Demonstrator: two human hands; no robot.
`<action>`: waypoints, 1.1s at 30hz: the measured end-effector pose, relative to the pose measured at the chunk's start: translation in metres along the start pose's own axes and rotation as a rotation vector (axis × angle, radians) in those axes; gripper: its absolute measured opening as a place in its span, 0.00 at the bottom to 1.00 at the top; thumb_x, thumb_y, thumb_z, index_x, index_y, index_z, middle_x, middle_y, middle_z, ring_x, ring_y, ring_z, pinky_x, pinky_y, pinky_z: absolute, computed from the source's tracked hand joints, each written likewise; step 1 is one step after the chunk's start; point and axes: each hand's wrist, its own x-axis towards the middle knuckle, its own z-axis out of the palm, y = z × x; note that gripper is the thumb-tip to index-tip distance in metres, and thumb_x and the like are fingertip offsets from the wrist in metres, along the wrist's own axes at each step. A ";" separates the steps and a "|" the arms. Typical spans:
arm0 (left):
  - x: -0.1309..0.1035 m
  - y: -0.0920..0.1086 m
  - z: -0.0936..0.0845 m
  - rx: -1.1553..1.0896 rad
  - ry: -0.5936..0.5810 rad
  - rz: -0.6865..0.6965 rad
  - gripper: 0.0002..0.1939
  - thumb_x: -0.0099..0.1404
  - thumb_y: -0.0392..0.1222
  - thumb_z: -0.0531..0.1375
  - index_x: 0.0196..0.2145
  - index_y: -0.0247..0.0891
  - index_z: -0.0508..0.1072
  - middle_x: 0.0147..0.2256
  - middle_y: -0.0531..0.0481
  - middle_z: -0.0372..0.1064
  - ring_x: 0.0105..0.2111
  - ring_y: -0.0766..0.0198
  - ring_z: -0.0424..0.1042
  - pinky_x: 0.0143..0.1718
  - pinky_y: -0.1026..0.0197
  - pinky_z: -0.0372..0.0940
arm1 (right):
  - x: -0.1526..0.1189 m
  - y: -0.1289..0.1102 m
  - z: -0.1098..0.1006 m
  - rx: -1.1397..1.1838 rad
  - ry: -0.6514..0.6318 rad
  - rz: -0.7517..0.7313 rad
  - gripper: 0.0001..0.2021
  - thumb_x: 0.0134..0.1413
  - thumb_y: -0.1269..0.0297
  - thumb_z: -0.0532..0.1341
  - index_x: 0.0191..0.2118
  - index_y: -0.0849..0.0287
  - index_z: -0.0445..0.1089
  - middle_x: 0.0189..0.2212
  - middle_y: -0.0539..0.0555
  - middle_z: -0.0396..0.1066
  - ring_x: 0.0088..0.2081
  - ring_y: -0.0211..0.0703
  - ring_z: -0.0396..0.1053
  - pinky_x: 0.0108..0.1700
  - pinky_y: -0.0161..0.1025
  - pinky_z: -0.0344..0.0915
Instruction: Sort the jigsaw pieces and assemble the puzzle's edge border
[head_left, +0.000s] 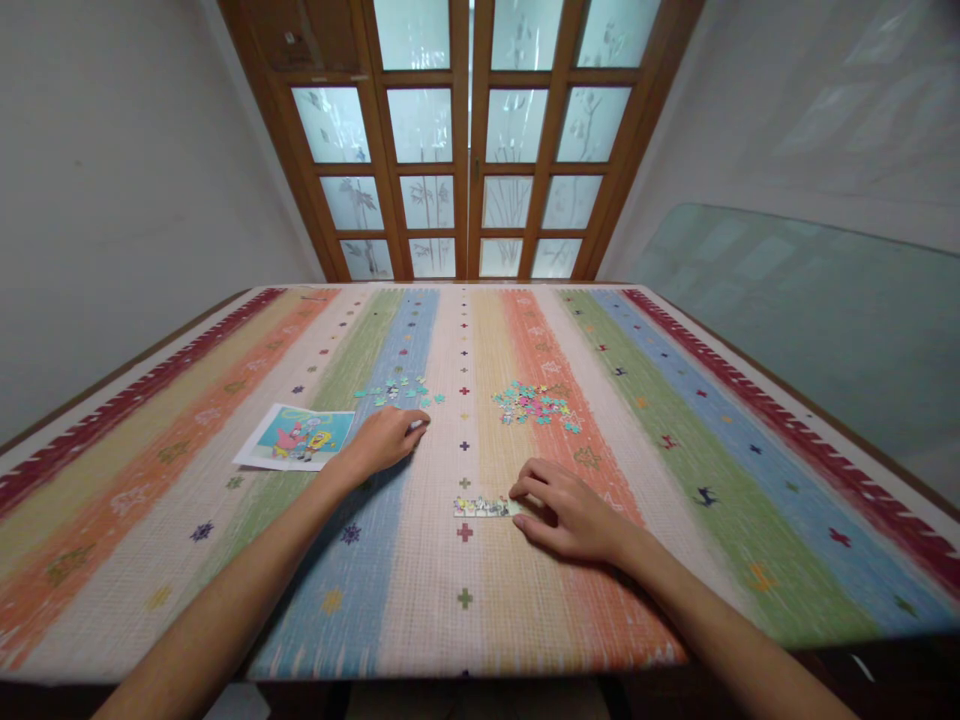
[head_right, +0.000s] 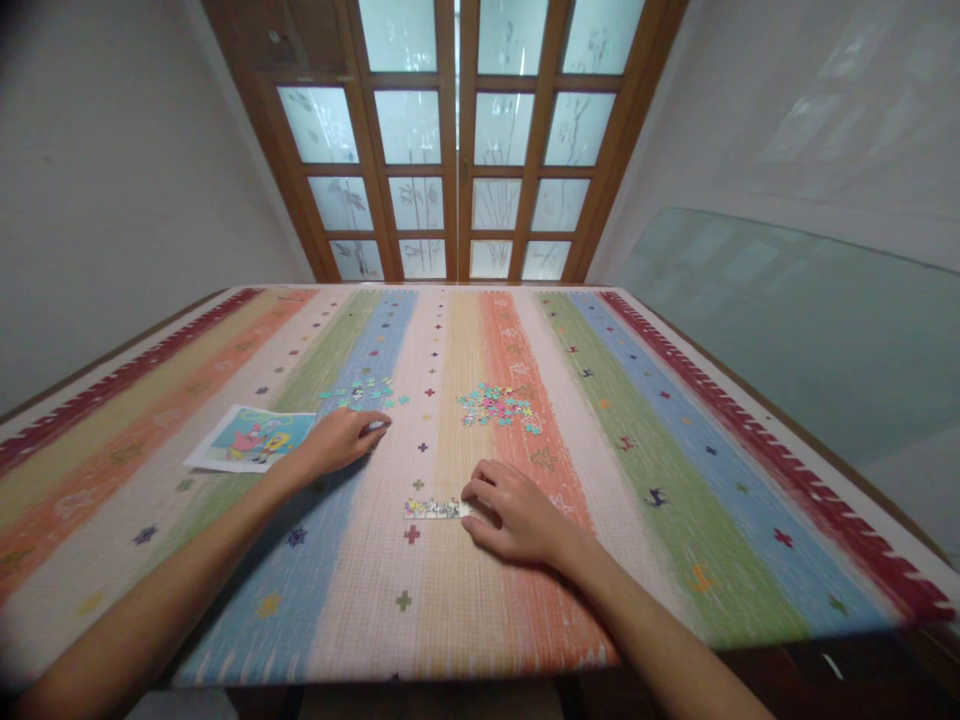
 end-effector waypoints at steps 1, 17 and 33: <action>0.000 -0.002 0.001 -0.022 -0.004 0.018 0.16 0.72 0.40 0.54 0.50 0.40 0.79 0.33 0.43 0.78 0.34 0.53 0.75 0.38 0.57 0.63 | 0.000 0.000 0.000 -0.001 0.001 0.004 0.05 0.63 0.65 0.59 0.41 0.59 0.70 0.37 0.57 0.69 0.38 0.47 0.67 0.41 0.44 0.65; -0.004 0.005 0.006 0.001 0.052 -0.056 0.18 0.71 0.48 0.55 0.46 0.36 0.79 0.32 0.42 0.78 0.34 0.52 0.75 0.39 0.55 0.64 | -0.001 0.001 0.002 -0.007 0.003 0.010 0.06 0.63 0.64 0.59 0.42 0.59 0.71 0.38 0.58 0.69 0.39 0.47 0.68 0.42 0.45 0.65; -0.005 0.001 0.007 -0.209 0.181 -0.106 0.15 0.64 0.49 0.60 0.39 0.37 0.82 0.21 0.51 0.68 0.23 0.61 0.65 0.29 0.59 0.55 | -0.002 0.002 0.002 -0.007 -0.008 0.021 0.06 0.63 0.64 0.60 0.43 0.58 0.71 0.39 0.58 0.69 0.40 0.48 0.68 0.43 0.46 0.66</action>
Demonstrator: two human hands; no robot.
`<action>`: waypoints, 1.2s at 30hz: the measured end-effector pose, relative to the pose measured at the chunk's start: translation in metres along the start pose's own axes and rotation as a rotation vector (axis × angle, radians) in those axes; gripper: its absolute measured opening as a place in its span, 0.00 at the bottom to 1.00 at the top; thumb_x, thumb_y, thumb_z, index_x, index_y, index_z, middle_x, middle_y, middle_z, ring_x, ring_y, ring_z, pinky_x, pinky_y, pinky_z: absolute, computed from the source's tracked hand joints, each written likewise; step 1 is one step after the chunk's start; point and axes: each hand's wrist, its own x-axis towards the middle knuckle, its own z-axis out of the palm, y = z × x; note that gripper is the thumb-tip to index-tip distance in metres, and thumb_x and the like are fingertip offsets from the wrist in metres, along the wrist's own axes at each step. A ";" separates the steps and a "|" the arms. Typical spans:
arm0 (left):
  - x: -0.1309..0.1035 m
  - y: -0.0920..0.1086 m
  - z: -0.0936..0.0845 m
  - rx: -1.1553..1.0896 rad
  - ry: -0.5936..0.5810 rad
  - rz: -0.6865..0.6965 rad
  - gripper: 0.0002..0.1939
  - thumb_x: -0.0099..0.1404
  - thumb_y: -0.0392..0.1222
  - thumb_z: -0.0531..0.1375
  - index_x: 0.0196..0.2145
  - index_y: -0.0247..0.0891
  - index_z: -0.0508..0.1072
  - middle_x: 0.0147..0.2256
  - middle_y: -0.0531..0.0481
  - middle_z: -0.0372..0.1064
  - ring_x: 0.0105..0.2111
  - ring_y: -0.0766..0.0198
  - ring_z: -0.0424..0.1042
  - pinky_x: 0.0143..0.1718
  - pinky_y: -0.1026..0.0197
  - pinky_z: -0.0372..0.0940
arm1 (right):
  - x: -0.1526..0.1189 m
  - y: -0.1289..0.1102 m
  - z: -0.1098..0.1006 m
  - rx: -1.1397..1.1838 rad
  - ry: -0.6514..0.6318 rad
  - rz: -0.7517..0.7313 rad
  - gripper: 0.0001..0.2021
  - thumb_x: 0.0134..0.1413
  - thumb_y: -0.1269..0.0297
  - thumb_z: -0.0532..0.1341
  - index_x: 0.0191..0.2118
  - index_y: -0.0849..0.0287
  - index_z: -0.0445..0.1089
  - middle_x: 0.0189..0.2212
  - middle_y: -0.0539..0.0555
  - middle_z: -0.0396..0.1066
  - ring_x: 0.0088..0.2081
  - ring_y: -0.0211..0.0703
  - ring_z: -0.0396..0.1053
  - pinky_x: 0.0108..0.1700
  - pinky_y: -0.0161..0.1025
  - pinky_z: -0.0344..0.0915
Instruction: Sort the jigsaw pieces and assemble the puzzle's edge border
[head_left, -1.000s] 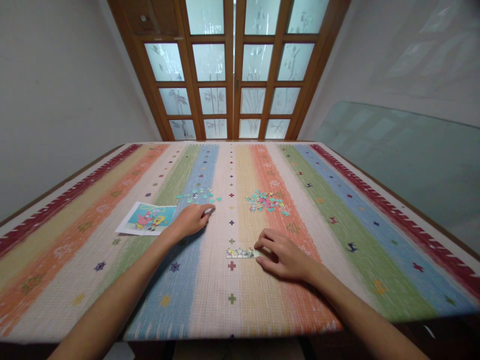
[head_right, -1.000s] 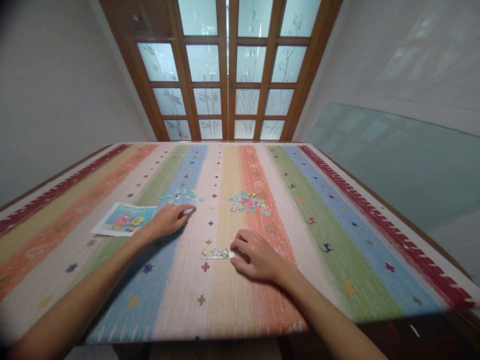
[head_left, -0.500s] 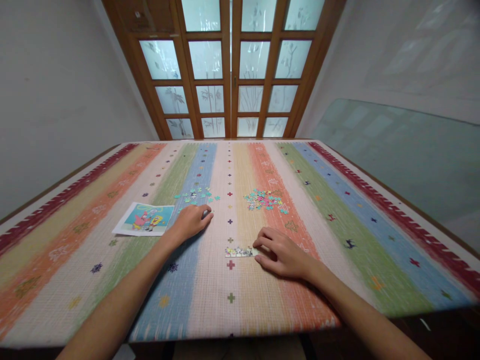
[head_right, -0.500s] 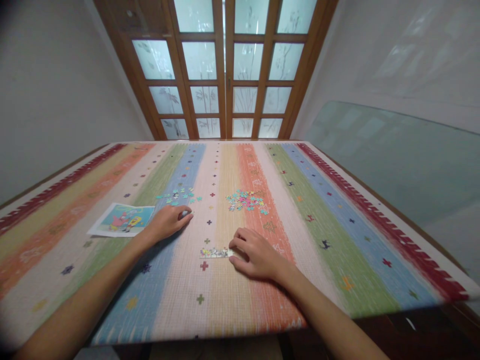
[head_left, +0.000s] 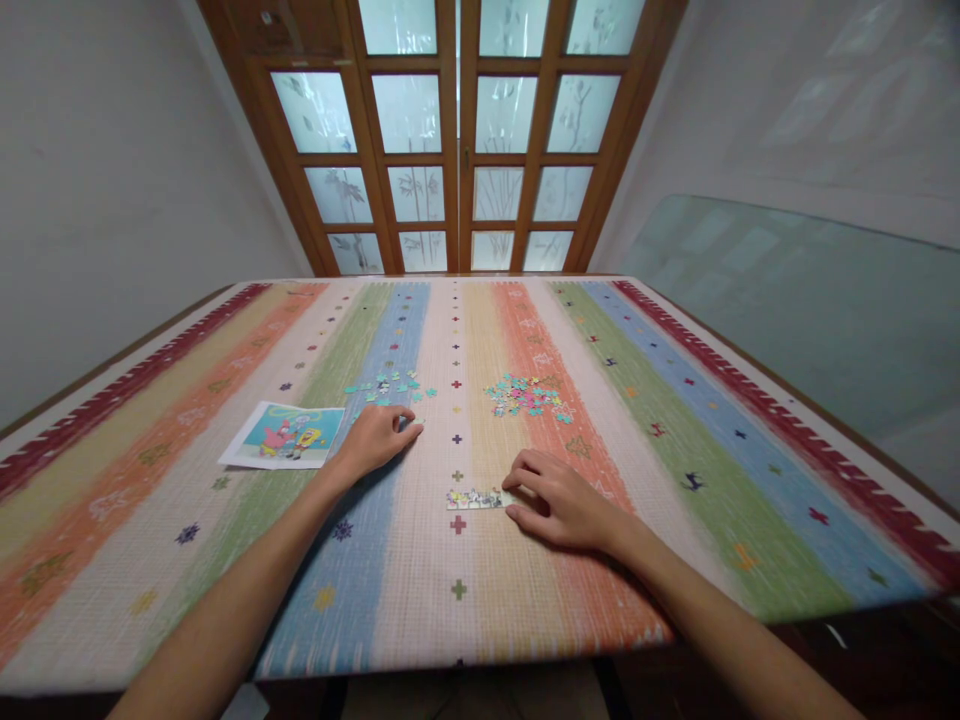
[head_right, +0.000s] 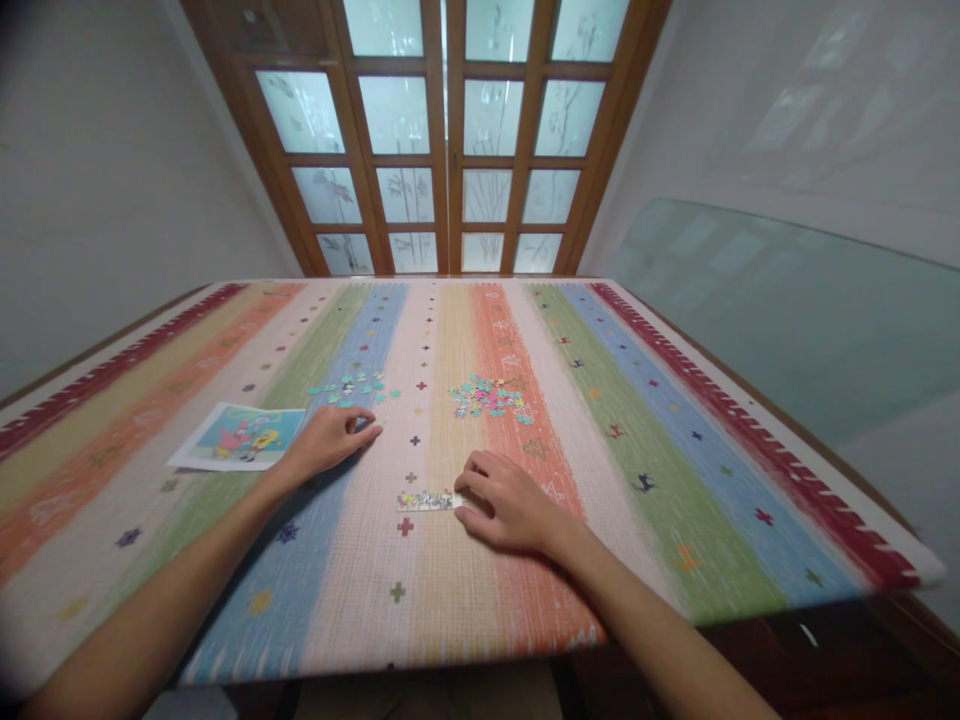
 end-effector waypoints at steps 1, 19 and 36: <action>-0.001 0.001 0.000 -0.002 -0.006 -0.001 0.16 0.64 0.49 0.59 0.38 0.37 0.82 0.21 0.51 0.68 0.23 0.62 0.65 0.29 0.59 0.55 | 0.000 0.000 0.000 0.000 0.000 0.000 0.06 0.63 0.64 0.60 0.42 0.58 0.71 0.39 0.58 0.69 0.40 0.48 0.68 0.43 0.46 0.66; -0.048 0.013 -0.019 -0.256 -0.074 0.270 0.15 0.64 0.50 0.62 0.37 0.36 0.81 0.14 0.62 0.52 0.16 0.71 0.51 0.23 0.62 0.51 | 0.001 0.000 -0.001 -0.013 -0.027 -0.015 0.06 0.63 0.64 0.59 0.42 0.58 0.71 0.39 0.58 0.68 0.39 0.48 0.67 0.43 0.45 0.65; -0.076 0.026 0.016 -0.220 -0.154 0.360 0.13 0.66 0.47 0.59 0.39 0.38 0.80 0.18 0.57 0.63 0.17 0.70 0.58 0.23 0.64 0.53 | 0.003 -0.004 -0.005 -0.013 -0.020 -0.014 0.07 0.64 0.64 0.59 0.42 0.59 0.72 0.38 0.58 0.69 0.39 0.49 0.67 0.42 0.46 0.66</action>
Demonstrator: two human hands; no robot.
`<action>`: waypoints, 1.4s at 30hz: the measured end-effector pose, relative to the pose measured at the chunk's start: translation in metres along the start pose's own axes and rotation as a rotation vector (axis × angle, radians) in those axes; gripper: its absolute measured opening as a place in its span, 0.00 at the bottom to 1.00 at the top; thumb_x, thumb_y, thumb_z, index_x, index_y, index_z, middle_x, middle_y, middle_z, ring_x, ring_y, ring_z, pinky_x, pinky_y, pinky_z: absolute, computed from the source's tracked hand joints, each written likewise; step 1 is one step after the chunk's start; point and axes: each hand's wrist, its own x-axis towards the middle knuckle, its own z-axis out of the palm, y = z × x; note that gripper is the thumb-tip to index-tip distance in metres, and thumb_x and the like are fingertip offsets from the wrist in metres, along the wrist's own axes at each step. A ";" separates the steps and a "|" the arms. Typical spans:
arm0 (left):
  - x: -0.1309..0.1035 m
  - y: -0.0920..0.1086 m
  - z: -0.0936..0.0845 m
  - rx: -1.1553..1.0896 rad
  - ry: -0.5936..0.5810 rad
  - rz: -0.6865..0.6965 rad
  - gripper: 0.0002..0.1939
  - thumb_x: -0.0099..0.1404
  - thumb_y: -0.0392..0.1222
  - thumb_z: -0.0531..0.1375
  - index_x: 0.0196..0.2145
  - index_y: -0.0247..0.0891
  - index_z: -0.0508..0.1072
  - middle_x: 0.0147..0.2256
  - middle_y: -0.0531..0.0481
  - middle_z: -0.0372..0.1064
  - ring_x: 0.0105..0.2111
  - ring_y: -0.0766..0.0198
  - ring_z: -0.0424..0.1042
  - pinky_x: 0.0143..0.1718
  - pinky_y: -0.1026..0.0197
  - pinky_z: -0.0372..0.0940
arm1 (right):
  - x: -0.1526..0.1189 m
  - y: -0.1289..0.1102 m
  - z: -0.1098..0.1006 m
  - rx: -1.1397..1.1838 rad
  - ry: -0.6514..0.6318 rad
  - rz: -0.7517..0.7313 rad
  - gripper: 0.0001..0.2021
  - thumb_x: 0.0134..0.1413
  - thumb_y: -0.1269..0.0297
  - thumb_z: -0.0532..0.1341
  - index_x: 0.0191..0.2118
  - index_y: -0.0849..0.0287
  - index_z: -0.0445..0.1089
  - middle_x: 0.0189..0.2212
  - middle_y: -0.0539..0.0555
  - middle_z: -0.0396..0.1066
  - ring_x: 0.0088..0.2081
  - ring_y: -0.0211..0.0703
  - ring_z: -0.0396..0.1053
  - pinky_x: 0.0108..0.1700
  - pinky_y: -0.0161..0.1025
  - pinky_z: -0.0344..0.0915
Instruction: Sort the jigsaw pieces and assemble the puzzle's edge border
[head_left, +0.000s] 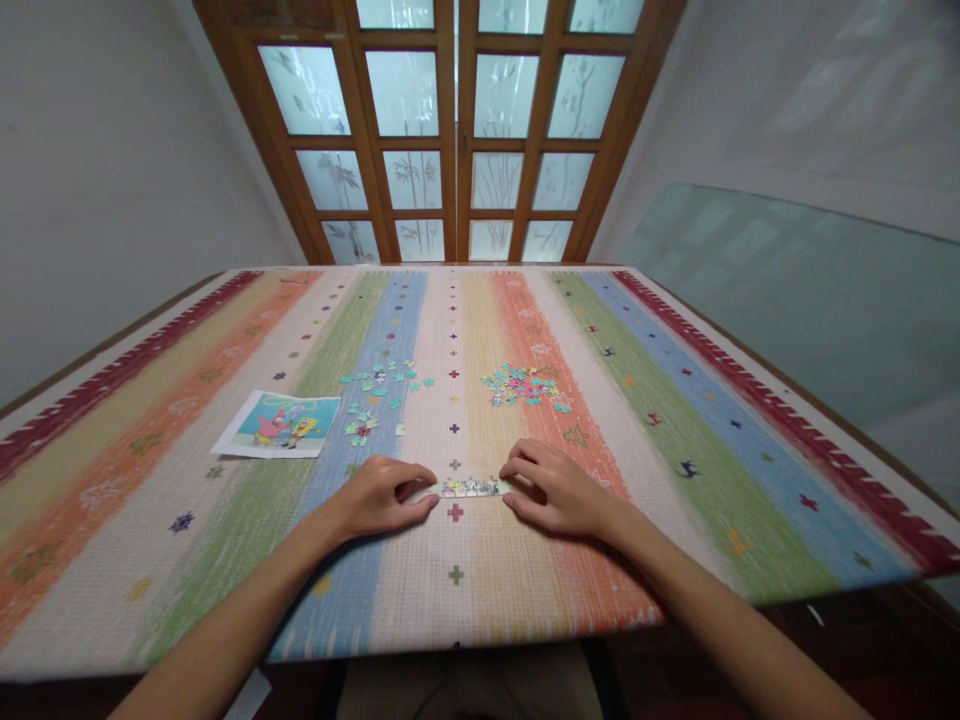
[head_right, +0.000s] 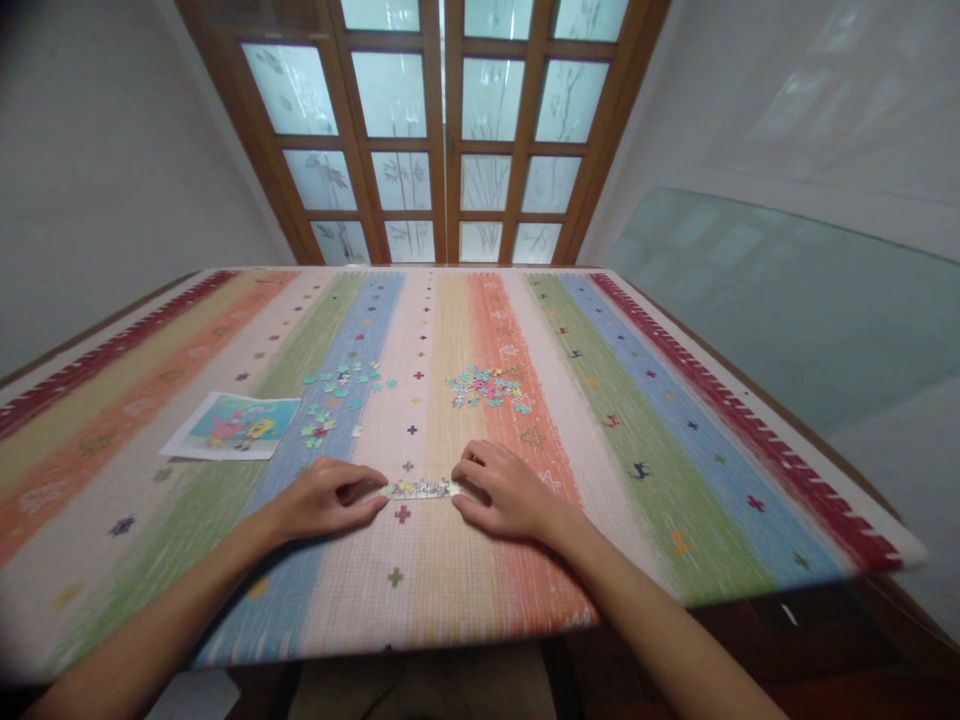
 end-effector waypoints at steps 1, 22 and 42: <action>0.000 0.000 0.000 0.006 -0.003 0.003 0.13 0.66 0.47 0.59 0.39 0.38 0.80 0.18 0.57 0.64 0.18 0.70 0.58 0.23 0.64 0.53 | 0.000 0.000 0.000 0.000 -0.001 0.000 0.07 0.64 0.64 0.59 0.43 0.59 0.72 0.38 0.59 0.69 0.39 0.49 0.67 0.42 0.46 0.66; 0.003 0.002 0.004 -0.020 0.002 0.016 0.12 0.69 0.45 0.59 0.40 0.38 0.81 0.20 0.55 0.69 0.18 0.69 0.61 0.24 0.64 0.54 | 0.000 0.000 0.000 0.007 -0.019 0.003 0.07 0.64 0.64 0.58 0.44 0.59 0.72 0.39 0.59 0.69 0.40 0.48 0.68 0.43 0.45 0.66; 0.002 0.001 0.005 0.035 0.060 0.143 0.11 0.72 0.43 0.59 0.39 0.37 0.80 0.21 0.55 0.71 0.18 0.70 0.64 0.23 0.65 0.57 | 0.000 0.001 -0.001 -0.008 -0.019 -0.012 0.08 0.65 0.63 0.57 0.43 0.60 0.72 0.39 0.59 0.69 0.39 0.48 0.67 0.43 0.45 0.66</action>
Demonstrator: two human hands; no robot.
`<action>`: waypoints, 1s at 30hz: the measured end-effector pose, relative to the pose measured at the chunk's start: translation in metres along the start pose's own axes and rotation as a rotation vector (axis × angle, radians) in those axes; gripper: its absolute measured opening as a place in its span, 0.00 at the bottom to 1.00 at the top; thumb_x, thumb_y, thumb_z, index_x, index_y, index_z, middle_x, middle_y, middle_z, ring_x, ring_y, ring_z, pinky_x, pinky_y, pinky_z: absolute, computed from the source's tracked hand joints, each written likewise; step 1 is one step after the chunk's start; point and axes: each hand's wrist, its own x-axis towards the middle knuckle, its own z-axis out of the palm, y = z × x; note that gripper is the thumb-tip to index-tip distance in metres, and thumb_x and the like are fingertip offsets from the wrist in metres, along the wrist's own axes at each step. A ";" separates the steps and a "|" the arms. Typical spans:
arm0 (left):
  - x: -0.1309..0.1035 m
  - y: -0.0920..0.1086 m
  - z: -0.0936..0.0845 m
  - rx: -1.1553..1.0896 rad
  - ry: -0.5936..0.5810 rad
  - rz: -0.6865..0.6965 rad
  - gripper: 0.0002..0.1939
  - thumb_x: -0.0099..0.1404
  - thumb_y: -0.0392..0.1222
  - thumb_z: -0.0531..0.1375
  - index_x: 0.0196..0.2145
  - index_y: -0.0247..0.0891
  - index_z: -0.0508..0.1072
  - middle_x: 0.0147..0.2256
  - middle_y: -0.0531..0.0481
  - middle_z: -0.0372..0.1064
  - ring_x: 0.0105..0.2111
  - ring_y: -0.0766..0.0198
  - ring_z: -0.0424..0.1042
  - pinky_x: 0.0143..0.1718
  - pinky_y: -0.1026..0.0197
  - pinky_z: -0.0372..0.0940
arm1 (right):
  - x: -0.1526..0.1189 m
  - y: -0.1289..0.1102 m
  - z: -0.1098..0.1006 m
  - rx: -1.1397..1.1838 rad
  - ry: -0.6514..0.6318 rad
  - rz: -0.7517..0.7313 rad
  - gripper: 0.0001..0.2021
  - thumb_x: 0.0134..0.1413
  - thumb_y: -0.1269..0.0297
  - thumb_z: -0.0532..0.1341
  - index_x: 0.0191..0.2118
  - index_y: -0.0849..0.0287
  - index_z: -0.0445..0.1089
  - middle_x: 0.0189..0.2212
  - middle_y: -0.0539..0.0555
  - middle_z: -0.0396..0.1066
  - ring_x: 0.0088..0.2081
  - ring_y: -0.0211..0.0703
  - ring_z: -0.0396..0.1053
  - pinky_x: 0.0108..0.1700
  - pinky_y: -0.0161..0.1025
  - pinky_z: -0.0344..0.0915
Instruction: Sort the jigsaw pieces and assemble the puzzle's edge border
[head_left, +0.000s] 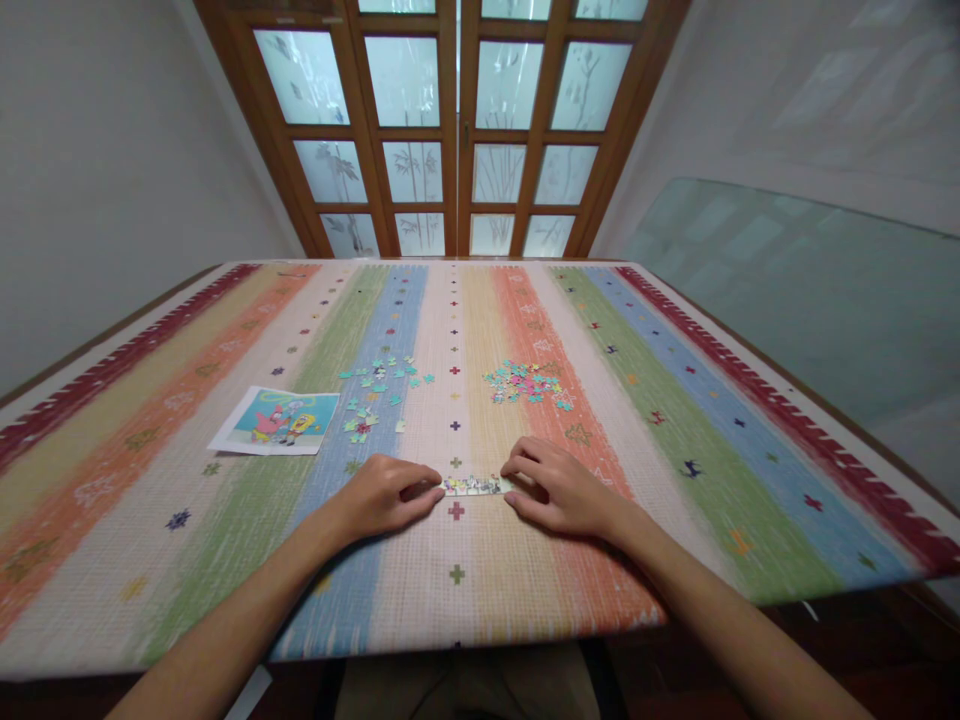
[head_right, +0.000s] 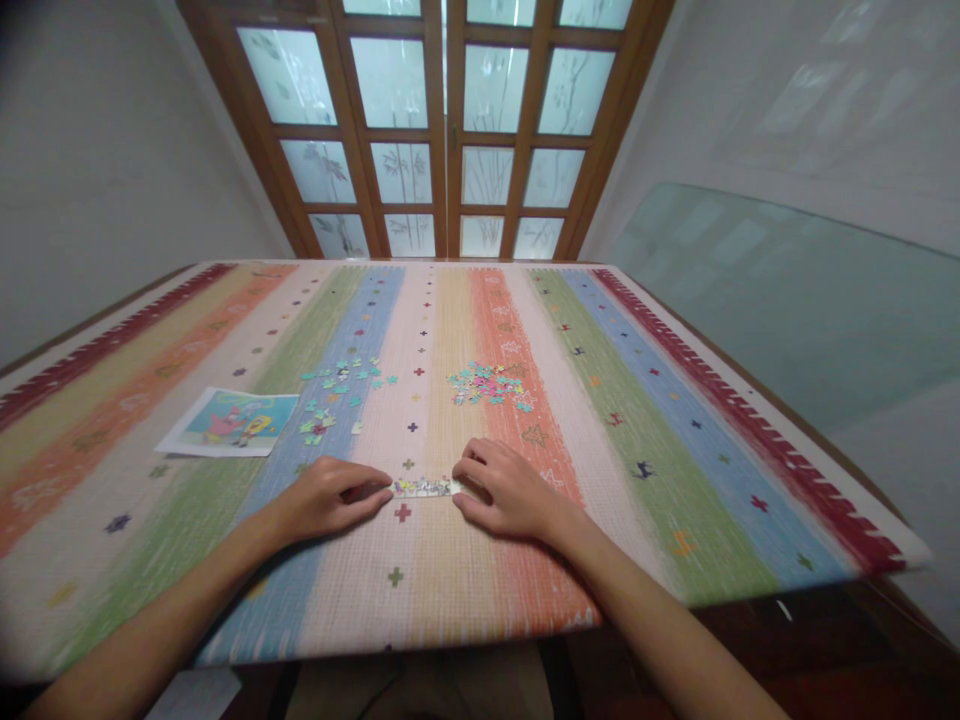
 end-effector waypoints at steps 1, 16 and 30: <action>0.000 -0.001 0.001 0.001 0.005 0.006 0.11 0.72 0.43 0.59 0.39 0.37 0.80 0.21 0.55 0.71 0.18 0.70 0.64 0.23 0.65 0.57 | 0.000 0.000 0.000 -0.002 0.002 -0.002 0.08 0.65 0.63 0.57 0.43 0.60 0.72 0.39 0.59 0.69 0.39 0.48 0.67 0.43 0.45 0.66; -0.002 -0.001 0.001 0.002 0.039 0.021 0.11 0.69 0.43 0.60 0.40 0.36 0.81 0.18 0.56 0.67 0.16 0.71 0.60 0.21 0.65 0.52 | -0.001 0.002 0.001 0.007 0.008 -0.005 0.08 0.65 0.64 0.59 0.44 0.61 0.73 0.39 0.60 0.69 0.39 0.48 0.68 0.42 0.45 0.66; -0.003 -0.003 0.001 0.013 0.018 -0.007 0.10 0.69 0.43 0.60 0.41 0.37 0.80 0.19 0.57 0.67 0.17 0.70 0.61 0.22 0.65 0.54 | -0.001 -0.001 -0.001 0.013 0.013 -0.003 0.08 0.65 0.64 0.58 0.43 0.60 0.72 0.38 0.59 0.69 0.39 0.48 0.68 0.42 0.45 0.67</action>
